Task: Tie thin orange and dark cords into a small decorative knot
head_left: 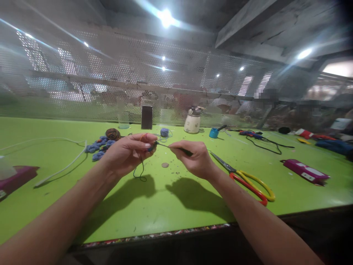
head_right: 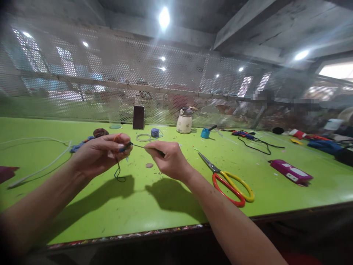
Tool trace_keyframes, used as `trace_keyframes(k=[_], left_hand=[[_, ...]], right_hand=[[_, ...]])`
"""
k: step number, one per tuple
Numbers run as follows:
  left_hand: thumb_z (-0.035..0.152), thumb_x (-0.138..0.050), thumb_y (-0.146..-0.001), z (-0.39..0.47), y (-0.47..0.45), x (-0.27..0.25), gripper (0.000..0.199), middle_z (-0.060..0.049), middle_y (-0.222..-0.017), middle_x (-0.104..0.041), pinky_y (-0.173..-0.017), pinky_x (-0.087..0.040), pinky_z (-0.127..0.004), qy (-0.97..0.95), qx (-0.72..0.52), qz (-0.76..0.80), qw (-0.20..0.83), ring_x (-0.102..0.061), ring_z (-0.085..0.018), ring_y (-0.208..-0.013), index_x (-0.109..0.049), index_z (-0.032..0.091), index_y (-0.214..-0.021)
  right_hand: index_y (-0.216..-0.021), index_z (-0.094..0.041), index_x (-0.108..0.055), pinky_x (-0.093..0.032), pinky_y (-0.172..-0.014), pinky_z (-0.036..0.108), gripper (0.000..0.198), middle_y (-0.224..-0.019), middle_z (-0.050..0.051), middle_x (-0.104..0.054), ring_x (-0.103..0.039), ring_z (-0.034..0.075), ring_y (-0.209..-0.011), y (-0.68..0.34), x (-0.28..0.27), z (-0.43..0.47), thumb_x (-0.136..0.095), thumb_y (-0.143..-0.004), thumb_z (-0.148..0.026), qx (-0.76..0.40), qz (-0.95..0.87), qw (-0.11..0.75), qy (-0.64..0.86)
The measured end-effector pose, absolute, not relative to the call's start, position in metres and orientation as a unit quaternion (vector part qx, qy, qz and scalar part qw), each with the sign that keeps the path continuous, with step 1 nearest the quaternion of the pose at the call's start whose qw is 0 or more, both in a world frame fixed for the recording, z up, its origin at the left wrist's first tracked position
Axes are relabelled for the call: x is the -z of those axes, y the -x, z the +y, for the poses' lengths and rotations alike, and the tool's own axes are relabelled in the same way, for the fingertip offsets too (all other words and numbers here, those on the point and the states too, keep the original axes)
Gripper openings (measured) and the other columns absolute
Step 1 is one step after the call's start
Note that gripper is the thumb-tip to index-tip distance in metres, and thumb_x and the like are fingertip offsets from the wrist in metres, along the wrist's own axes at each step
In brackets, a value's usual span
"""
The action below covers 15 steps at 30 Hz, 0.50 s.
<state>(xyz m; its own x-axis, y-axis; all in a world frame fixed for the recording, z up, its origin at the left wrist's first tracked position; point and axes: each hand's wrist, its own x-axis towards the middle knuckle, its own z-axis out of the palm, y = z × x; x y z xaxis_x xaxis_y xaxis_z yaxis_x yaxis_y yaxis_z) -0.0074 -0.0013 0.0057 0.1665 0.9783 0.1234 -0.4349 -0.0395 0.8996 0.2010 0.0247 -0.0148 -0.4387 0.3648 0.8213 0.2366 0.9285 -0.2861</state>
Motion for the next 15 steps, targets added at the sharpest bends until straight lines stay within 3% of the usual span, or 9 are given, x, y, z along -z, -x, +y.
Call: trace_keyframes(k=[3, 7, 11, 15], left_hand=[[-0.004, -0.067, -0.061, -0.0011, 0.0069, -0.0056, 0.026, -0.004, -0.068, -0.066, -0.064, -0.051, -0.020, -0.430, -0.570, 0.315, 0.625, -0.059, -0.010, -0.062, -0.076, 0.010, -0.081], [-0.002, -0.068, -0.061, -0.0004, 0.0070, -0.0051, 0.021, -0.003, -0.070, -0.065, -0.067, -0.051, -0.021, -0.439, -0.570, 0.310, 0.621, -0.060, -0.010, -0.066, -0.076, 0.010, -0.077], [0.000, -0.067, -0.062, 0.0009, 0.0055, -0.0020, 0.013, -0.003, -0.067, -0.062, -0.063, -0.049, -0.020, -0.481, -0.557, 0.288, 0.613, -0.058, -0.010, -0.064, -0.068, 0.011, -0.054], [0.001, -0.069, -0.064, 0.0013, 0.0032, 0.0011, 0.014, -0.002, -0.065, -0.062, -0.060, -0.047, -0.018, -0.497, -0.540, 0.279, 0.619, -0.058, -0.009, -0.061, -0.067, 0.010, -0.053]], right_hand=[[-0.089, -0.016, -0.071, -0.050, -0.062, 0.024, 0.014, -0.082, 0.005, -0.074, -0.064, 0.012, -0.068, -0.1999, 0.0151, 0.0239, -0.057, -0.088, -0.018, -0.082, -0.841, 0.500, 0.190], [-0.087, -0.017, -0.072, -0.049, -0.060, 0.025, 0.012, -0.080, 0.004, -0.072, -0.061, 0.011, -0.066, -0.1989, 0.0143, 0.0223, -0.059, -0.086, -0.018, -0.117, -0.832, 0.507, 0.193], [-0.085, -0.017, -0.070, -0.037, -0.040, 0.021, 0.011, -0.055, -0.004, -0.058, -0.042, 0.006, -0.041, -0.1957, 0.0145, 0.0215, -0.064, -0.082, -0.025, -0.348, -0.765, 0.497, 0.217], [-0.085, -0.015, -0.068, -0.028, -0.033, 0.020, 0.018, -0.050, -0.005, -0.054, -0.035, 0.004, -0.035, -0.1928, 0.0159, 0.0224, -0.067, -0.080, -0.032, -0.491, -0.691, 0.479, 0.228]])
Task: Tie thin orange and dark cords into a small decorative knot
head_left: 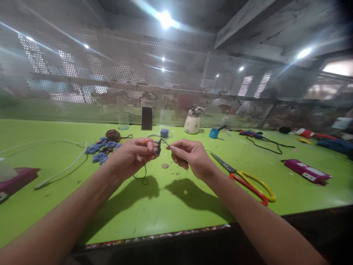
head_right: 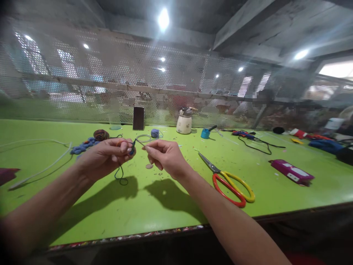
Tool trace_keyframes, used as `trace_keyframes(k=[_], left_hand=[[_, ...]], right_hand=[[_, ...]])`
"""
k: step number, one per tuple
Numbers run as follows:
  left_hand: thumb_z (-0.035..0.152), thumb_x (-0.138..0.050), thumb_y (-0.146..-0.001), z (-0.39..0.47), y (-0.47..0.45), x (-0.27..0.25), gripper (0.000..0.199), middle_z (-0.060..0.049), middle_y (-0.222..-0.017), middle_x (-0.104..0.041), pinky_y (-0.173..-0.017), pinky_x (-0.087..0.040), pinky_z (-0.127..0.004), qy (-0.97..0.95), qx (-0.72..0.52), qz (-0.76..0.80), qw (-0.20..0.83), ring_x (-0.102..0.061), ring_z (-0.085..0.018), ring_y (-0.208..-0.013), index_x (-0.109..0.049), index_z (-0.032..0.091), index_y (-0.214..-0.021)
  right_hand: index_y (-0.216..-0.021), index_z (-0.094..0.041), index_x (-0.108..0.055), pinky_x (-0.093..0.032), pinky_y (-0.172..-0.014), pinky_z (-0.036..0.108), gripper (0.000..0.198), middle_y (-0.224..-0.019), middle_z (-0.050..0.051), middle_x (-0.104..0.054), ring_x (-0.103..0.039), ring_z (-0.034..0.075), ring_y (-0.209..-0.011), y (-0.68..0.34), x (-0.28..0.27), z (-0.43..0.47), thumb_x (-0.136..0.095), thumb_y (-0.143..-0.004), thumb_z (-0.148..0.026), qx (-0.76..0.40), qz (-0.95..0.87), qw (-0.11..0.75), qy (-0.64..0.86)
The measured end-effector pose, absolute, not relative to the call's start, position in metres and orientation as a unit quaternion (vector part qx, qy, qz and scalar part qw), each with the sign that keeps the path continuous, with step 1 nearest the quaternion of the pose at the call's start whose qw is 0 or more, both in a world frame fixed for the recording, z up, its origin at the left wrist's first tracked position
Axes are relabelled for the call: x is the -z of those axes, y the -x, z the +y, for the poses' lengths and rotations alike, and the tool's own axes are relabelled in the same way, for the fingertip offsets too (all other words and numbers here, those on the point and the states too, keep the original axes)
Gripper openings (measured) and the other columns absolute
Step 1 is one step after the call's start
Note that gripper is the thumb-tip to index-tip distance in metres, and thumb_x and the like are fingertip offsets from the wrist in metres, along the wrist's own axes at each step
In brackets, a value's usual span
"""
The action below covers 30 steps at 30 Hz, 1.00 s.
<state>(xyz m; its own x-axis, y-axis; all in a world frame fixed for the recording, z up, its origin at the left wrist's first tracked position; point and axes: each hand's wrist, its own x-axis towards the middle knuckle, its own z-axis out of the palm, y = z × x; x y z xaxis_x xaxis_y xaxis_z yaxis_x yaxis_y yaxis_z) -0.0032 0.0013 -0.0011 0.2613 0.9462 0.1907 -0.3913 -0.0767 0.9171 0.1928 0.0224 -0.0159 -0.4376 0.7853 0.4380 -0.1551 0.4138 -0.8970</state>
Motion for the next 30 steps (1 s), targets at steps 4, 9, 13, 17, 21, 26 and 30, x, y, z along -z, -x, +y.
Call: trace_keyframes(k=[4, 9, 13, 17, 21, 26, 30], left_hand=[[0.000, -0.073, -0.063, 0.000, 0.002, 0.001, 0.015, -0.002, -0.066, -0.065, -0.060, -0.048, -0.017, -0.483, -0.540, 0.296, 0.623, -0.060, -0.008, -0.060, -0.075, 0.010, -0.073], [0.003, -0.076, -0.064, -0.002, 0.000, 0.002, 0.021, -0.002, -0.068, -0.067, -0.062, -0.049, -0.018, -0.483, -0.540, 0.291, 0.624, -0.061, -0.008, -0.061, -0.076, 0.011, -0.083], [0.004, -0.078, -0.064, -0.001, -0.003, 0.005, 0.014, 0.000, -0.068, -0.065, -0.059, -0.048, -0.019, -0.502, -0.546, 0.279, 0.610, -0.061, -0.008, -0.062, -0.073, 0.012, -0.074], [0.003, -0.078, -0.063, -0.002, -0.006, 0.004, 0.018, 0.001, -0.066, -0.064, -0.056, -0.047, -0.020, -0.509, -0.551, 0.274, 0.601, -0.059, -0.009, -0.059, -0.069, 0.013, -0.075], [0.004, -0.077, -0.064, -0.008, -0.009, 0.001, 0.052, 0.001, -0.067, -0.066, -0.056, -0.047, -0.022, -0.540, -0.533, 0.284, 0.586, -0.062, -0.012, -0.061, -0.063, 0.016, -0.112], [0.005, -0.076, -0.065, -0.014, -0.013, 0.000, 0.092, 0.003, -0.069, -0.066, -0.056, -0.047, -0.023, -0.577, -0.538, 0.299, 0.536, -0.062, -0.013, -0.060, -0.032, 0.020, -0.145], [0.006, -0.074, -0.064, -0.015, -0.017, -0.001, 0.091, 0.003, -0.063, -0.065, -0.054, -0.046, -0.023, -0.609, -0.558, 0.335, 0.452, -0.059, -0.013, -0.058, -0.034, 0.016, -0.145]], right_hand=[[-0.084, -0.015, -0.069, -0.027, -0.034, 0.019, 0.022, -0.051, -0.005, -0.055, -0.036, 0.003, -0.035, -0.193, 0.015, 0.023, -0.070, -0.078, -0.036, -0.492, -0.689, 0.477, 0.236], [-0.084, -0.015, -0.069, -0.027, -0.033, 0.019, 0.023, -0.051, -0.005, -0.057, -0.037, 0.003, -0.035, -0.193, 0.013, 0.022, -0.071, -0.077, -0.037, -0.500, -0.683, 0.478, 0.235], [-0.091, -0.016, -0.070, -0.028, -0.034, 0.019, 0.021, -0.053, -0.005, -0.058, -0.038, 0.003, -0.036, -0.193, 0.016, 0.021, -0.069, -0.079, -0.034, -0.520, -0.668, 0.482, 0.225], [-0.109, -0.018, -0.068, -0.028, -0.035, 0.018, 0.029, -0.055, -0.005, -0.059, -0.041, 0.003, -0.038, -0.193, 0.016, 0.019, -0.066, -0.081, -0.028, -0.536, -0.667, 0.473, 0.208], [-0.111, -0.018, -0.069, -0.028, -0.036, 0.017, 0.031, -0.055, -0.005, -0.059, -0.042, 0.004, -0.039, -0.193, 0.013, 0.017, -0.065, -0.081, -0.025, -0.553, -0.662, 0.462, 0.206], [-0.113, -0.019, -0.069, -0.030, -0.037, 0.018, 0.033, -0.056, -0.005, -0.059, -0.042, 0.004, -0.040, -0.194, 0.012, 0.016, -0.065, -0.081, -0.027, -0.554, -0.663, 0.451, 0.224], [-0.109, -0.019, -0.071, -0.030, -0.036, 0.018, 0.031, -0.054, -0.005, -0.059, -0.042, 0.004, -0.038, -0.193, 0.013, 0.016, -0.067, -0.080, -0.029, -0.563, -0.653, 0.455, 0.223]])
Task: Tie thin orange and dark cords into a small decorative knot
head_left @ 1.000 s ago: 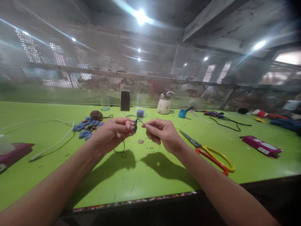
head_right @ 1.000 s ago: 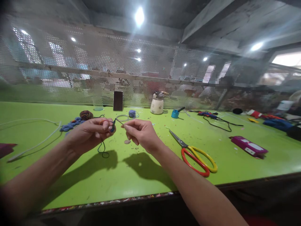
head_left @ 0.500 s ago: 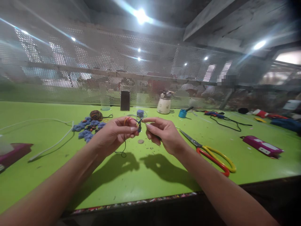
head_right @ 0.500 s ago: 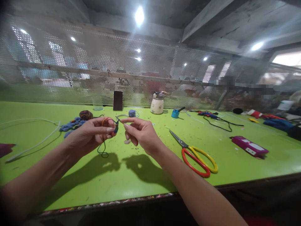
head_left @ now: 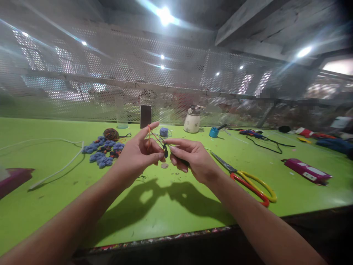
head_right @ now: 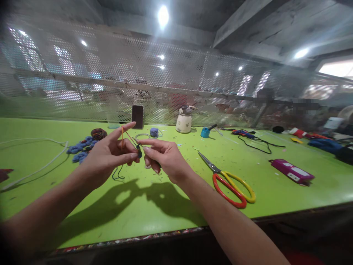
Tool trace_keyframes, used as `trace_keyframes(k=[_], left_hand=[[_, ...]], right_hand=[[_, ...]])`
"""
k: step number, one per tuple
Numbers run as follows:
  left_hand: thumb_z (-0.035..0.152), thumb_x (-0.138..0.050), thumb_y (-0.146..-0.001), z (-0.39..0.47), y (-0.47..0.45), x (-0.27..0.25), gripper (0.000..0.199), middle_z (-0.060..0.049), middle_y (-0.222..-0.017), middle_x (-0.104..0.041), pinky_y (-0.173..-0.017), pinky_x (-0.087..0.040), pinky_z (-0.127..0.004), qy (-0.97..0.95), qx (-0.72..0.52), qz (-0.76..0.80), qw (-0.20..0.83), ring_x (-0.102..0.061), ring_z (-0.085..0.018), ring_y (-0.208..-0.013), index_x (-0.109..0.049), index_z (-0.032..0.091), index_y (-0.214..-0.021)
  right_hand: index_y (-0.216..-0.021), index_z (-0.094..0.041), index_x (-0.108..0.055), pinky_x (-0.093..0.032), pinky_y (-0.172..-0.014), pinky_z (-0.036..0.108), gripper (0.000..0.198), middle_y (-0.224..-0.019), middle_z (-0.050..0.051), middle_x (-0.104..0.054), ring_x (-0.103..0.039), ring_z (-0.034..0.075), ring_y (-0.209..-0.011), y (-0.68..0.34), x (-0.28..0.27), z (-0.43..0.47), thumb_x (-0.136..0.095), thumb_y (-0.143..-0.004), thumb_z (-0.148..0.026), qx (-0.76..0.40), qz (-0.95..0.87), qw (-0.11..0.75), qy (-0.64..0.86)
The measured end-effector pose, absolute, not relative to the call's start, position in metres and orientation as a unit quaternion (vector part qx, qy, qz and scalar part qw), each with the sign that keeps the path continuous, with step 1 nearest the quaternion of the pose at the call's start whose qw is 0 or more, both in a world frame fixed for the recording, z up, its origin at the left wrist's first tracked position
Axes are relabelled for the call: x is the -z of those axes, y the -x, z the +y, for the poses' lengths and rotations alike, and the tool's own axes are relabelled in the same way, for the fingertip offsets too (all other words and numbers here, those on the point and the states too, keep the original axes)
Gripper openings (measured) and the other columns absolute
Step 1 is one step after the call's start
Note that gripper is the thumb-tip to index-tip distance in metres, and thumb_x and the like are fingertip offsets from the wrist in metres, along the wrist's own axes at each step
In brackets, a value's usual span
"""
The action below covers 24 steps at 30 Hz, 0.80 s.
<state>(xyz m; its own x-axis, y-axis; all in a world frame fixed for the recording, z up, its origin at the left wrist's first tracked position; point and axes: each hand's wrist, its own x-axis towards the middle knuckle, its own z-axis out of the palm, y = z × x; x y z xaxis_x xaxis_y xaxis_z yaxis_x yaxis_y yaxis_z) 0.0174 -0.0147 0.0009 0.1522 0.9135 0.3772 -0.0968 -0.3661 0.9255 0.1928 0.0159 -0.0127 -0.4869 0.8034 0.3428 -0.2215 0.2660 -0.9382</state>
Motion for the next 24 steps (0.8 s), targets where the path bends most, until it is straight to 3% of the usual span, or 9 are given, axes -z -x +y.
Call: trace_keyframes(k=[4, 9, 18, 24], left_hand=[[0.008, -0.072, -0.067, -0.0149, -0.0205, 0.0000, 0.082, 0.002, -0.063, -0.065, -0.053, -0.045, -0.022, -0.640, -0.561, 0.353, 0.389, -0.059, -0.014, -0.059, -0.038, 0.014, -0.142], [0.009, -0.072, -0.069, -0.0162, -0.0226, 0.0018, 0.080, 0.003, -0.062, -0.064, -0.053, -0.046, -0.023, -0.641, -0.566, 0.362, 0.372, -0.057, -0.012, -0.056, -0.038, 0.014, -0.141], [0.014, -0.077, -0.067, -0.0159, -0.0176, -0.0016, 0.079, 0.001, -0.063, -0.066, -0.054, -0.045, -0.025, -0.597, -0.577, 0.348, 0.436, -0.058, -0.014, -0.057, -0.042, 0.010, -0.138], [0.009, -0.074, -0.068, -0.0124, -0.0144, 0.0047, 0.056, 0.004, -0.064, -0.065, -0.064, -0.043, -0.025, -0.551, -0.600, 0.345, 0.466, -0.055, -0.010, -0.061, -0.059, 0.015, -0.121]], right_hand=[[-0.099, -0.016, -0.071, -0.028, -0.035, 0.018, 0.028, -0.052, -0.004, -0.058, -0.042, 0.005, -0.038, -0.1903, 0.0128, 0.0157, -0.070, -0.078, -0.034, -0.559, -0.638, 0.468, 0.248], [-0.084, -0.016, -0.067, -0.028, -0.034, 0.018, 0.025, -0.049, -0.006, -0.057, -0.044, 0.006, -0.038, -0.1886, 0.0134, 0.0165, -0.080, -0.066, -0.028, -0.566, -0.624, 0.468, 0.268], [-0.071, -0.015, -0.061, -0.026, -0.034, 0.017, 0.019, -0.042, -0.007, -0.052, -0.039, 0.004, -0.034, -0.1899, 0.0089, 0.0145, -0.074, -0.069, -0.027, -0.571, -0.631, 0.435, 0.293], [-0.071, -0.014, -0.061, -0.023, -0.034, 0.017, 0.016, -0.043, -0.007, -0.051, -0.037, 0.004, -0.034, -0.1901, 0.0087, 0.0137, -0.073, -0.068, -0.025, -0.594, -0.629, 0.408, 0.291]])
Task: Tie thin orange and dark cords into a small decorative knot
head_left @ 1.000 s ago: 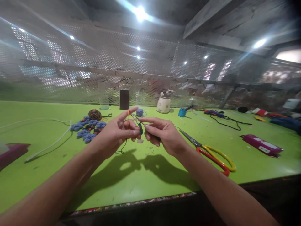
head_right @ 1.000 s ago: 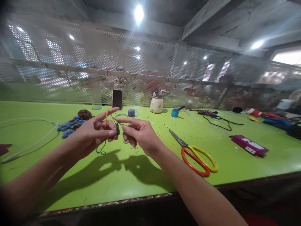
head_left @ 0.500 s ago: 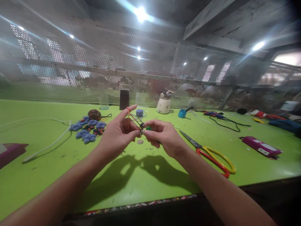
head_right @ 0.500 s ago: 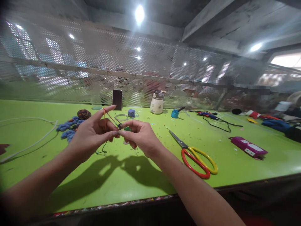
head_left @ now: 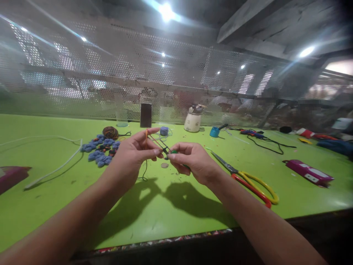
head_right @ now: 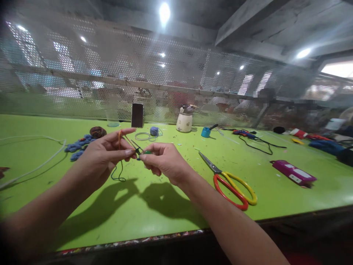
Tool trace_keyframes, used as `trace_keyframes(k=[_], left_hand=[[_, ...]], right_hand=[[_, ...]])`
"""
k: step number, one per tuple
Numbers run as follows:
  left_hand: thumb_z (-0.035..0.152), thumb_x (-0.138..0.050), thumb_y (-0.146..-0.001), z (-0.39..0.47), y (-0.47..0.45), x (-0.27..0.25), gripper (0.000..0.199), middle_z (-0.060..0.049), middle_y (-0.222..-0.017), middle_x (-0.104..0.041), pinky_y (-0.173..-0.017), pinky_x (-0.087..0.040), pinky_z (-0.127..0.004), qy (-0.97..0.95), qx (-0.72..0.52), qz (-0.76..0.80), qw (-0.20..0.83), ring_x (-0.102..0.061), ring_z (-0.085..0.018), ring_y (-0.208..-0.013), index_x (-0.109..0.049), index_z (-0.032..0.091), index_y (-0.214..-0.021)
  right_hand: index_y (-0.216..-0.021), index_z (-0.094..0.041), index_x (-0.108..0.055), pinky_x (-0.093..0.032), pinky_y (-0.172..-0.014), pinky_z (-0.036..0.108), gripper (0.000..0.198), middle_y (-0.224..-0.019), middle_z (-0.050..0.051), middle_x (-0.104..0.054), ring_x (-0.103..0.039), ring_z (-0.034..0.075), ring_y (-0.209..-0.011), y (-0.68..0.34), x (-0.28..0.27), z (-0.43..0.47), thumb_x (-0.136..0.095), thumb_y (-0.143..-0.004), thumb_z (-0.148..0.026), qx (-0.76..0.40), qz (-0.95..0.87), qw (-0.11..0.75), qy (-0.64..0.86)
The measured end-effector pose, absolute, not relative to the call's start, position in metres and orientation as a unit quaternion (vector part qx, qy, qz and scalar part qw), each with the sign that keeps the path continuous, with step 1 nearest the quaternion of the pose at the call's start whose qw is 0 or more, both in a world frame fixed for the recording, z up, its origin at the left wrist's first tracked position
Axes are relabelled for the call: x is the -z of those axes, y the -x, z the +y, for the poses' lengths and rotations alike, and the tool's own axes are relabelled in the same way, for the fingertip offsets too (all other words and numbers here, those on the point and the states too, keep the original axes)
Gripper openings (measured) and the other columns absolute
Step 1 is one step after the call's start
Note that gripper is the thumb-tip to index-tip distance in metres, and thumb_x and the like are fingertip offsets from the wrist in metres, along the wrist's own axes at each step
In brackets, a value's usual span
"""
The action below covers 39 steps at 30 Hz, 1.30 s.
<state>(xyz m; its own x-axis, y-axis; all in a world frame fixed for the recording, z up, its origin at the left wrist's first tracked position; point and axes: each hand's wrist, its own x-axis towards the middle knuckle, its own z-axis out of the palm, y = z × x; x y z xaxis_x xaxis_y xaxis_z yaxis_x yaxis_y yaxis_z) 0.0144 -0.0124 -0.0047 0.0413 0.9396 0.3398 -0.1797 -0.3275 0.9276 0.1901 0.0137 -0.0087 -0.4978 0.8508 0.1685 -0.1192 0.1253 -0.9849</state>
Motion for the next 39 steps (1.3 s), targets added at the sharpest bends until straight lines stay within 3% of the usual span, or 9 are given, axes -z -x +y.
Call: trace_keyframes(k=[9, 14, 19, 24, 30, 39], left_hand=[[0.008, -0.071, -0.069, -0.011, -0.019, 0.008, 0.052, 0.002, -0.064, -0.064, -0.058, -0.039, -0.026, -0.574, -0.604, 0.364, 0.417, -0.054, -0.013, -0.062, -0.061, 0.014, -0.119], [0.009, -0.071, -0.066, -0.011, -0.015, 0.001, 0.053, 0.001, -0.069, -0.064, -0.059, -0.039, -0.025, -0.561, -0.558, 0.367, 0.489, -0.052, -0.011, -0.061, -0.061, 0.014, -0.118], [0.015, -0.067, -0.074, -0.012, -0.013, -0.004, 0.049, -0.004, -0.088, -0.067, -0.064, -0.042, -0.026, -0.512, -0.532, 0.363, 0.569, -0.059, -0.016, -0.084, -0.059, 0.017, -0.122], [0.022, -0.078, -0.068, -0.008, -0.015, 0.002, 0.056, -0.001, -0.075, -0.065, -0.060, -0.039, -0.027, -0.557, -0.506, 0.384, 0.535, -0.055, -0.012, -0.066, -0.059, 0.014, -0.121], [0.020, -0.078, -0.066, -0.005, -0.016, 0.005, 0.060, 0.001, -0.066, -0.065, -0.063, -0.040, -0.029, -0.607, -0.480, 0.423, 0.472, -0.057, -0.013, -0.062, -0.058, 0.010, -0.122], [0.016, -0.077, -0.068, -0.003, -0.010, 0.005, 0.060, 0.003, -0.067, -0.064, -0.064, -0.042, -0.029, -0.622, -0.446, 0.402, 0.503, -0.058, -0.013, -0.062, -0.056, 0.012, -0.124]], right_hand=[[-0.069, -0.015, -0.059, -0.023, -0.034, 0.017, 0.014, -0.043, -0.007, -0.051, -0.035, 0.004, -0.034, -0.190, 0.004, 0.011, -0.070, -0.065, -0.022, -0.565, -0.644, 0.397, 0.329], [-0.067, -0.016, -0.059, -0.022, -0.034, 0.017, 0.013, -0.042, -0.007, -0.050, -0.038, 0.005, -0.036, -0.192, 0.005, 0.015, -0.070, -0.064, -0.020, -0.573, -0.638, 0.385, 0.341], [-0.066, -0.015, -0.059, -0.022, -0.035, 0.018, 0.014, -0.044, -0.006, -0.051, -0.036, 0.004, -0.035, -0.194, 0.007, 0.018, -0.071, -0.065, -0.022, -0.584, -0.647, 0.363, 0.329], [-0.066, -0.014, -0.060, -0.022, -0.035, 0.018, 0.012, -0.043, -0.007, -0.049, -0.036, 0.003, -0.035, -0.195, 0.007, 0.018, -0.070, -0.065, -0.020, -0.592, -0.654, 0.319, 0.346], [-0.069, -0.015, -0.060, -0.023, -0.035, 0.018, 0.011, -0.045, -0.006, -0.052, -0.037, 0.003, -0.035, -0.197, 0.008, 0.019, -0.069, -0.070, -0.020, -0.577, -0.671, 0.293, 0.362], [-0.092, -0.013, -0.065, -0.042, -0.041, 0.018, 0.018, -0.060, -0.002, -0.062, -0.049, 0.006, -0.043, -0.209, 0.005, 0.028, -0.065, -0.081, -0.027, -0.544, -0.742, 0.253, 0.300]])
